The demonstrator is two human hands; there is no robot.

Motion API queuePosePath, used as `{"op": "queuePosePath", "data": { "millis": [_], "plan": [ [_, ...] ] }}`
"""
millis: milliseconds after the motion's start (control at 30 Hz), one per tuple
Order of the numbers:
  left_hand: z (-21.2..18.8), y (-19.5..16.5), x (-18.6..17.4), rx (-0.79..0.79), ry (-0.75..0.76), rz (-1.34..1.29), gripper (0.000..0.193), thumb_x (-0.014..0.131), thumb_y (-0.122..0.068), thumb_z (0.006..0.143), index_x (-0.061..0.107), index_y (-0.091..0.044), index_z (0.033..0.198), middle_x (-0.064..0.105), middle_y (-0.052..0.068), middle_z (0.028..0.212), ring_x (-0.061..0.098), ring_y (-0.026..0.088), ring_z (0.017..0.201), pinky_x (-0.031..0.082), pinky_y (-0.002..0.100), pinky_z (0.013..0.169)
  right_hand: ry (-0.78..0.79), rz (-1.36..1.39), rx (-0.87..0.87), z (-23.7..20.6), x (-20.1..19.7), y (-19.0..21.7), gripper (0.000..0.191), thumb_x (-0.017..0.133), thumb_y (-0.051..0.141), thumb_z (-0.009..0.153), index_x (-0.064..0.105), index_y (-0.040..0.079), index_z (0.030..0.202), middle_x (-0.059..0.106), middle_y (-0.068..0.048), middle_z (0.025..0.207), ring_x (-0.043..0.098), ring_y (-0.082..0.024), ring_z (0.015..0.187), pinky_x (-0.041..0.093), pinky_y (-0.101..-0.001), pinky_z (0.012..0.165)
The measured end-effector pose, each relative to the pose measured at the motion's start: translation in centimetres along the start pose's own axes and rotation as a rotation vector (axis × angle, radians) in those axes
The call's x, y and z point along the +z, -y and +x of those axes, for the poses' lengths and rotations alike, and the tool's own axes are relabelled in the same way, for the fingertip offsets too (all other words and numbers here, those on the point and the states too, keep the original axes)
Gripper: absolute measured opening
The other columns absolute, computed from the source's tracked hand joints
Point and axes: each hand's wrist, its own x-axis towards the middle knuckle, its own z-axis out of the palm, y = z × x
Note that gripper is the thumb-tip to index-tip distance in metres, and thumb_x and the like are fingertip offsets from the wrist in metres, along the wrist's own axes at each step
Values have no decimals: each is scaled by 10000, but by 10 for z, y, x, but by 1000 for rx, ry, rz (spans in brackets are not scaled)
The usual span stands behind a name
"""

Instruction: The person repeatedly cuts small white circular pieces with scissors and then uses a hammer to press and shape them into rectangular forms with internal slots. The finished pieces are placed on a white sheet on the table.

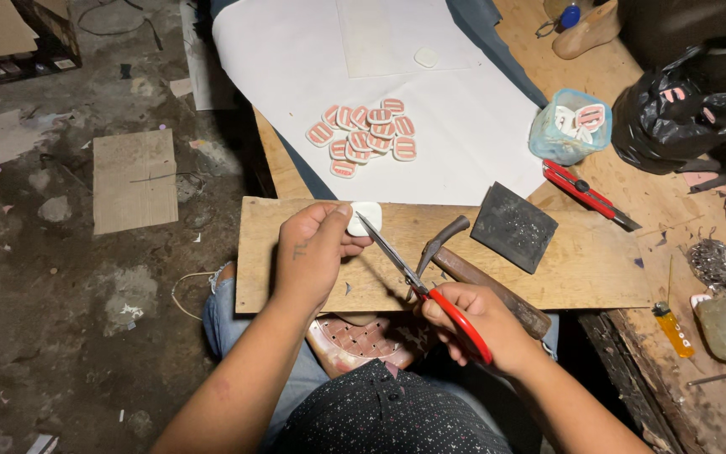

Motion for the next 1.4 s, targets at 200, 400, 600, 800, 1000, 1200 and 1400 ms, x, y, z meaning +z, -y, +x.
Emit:
{"op": "queuePosePath", "data": {
  "millis": [200,400,600,800,1000,1200,1400],
  "plan": [
    [2,1,-3,-46,-63,22,290,556,-219,1027,666,48,1054,733,110,836,682,155,714,531,264,641,-53,-125,-59,-15,7,12,307,736,330,904,730,28,847,569,-24,621,548,-121,484,439,-304,457],
    [1,12,-3,40,20,38,263,560,-87,949,615,-4,1193,706,105,1017,684,114,815,561,238,740,-765,-968,-369,6,-54,34,369,771,314,830,668,-11,970,675,-212,875,668,-419,834,519,-503,724],
    [-5,20,5,31,57,8,267,594,-29,950,571,41,1206,698,130,1052,693,145,881,572,260,765,-888,-1077,-363,37,-91,25,388,792,294,853,667,-40,1005,675,-236,990,646,-432,938,507,-517,803],
    [-6,19,6,-39,40,-24,267,561,-33,952,571,6,1215,677,98,1072,707,160,868,605,280,754,-892,-1050,-679,18,-60,11,320,761,260,871,696,7,1057,666,-192,1012,631,-395,972,512,-478,847],
    [-6,22,14,-16,0,13,283,594,-4,930,550,23,1209,693,127,1045,724,175,874,599,284,757,-534,-1005,-560,9,-22,10,446,818,317,754,687,28,1068,623,-161,961,619,-384,936,497,-476,775],
    [-7,19,9,-88,15,26,269,630,-60,932,638,47,1178,716,92,1006,723,138,876,588,264,747,-596,-768,-528,-6,-15,26,392,802,267,767,659,24,1040,632,-139,944,636,-334,773,509,-424,656],
    [-12,21,15,21,127,24,316,655,-27,920,661,29,1231,701,89,1026,675,110,854,557,228,773,-352,-691,-1103,-29,-3,41,264,647,152,949,600,24,1175,631,-119,984,675,-281,802,535,-339,698]
  ]
}}
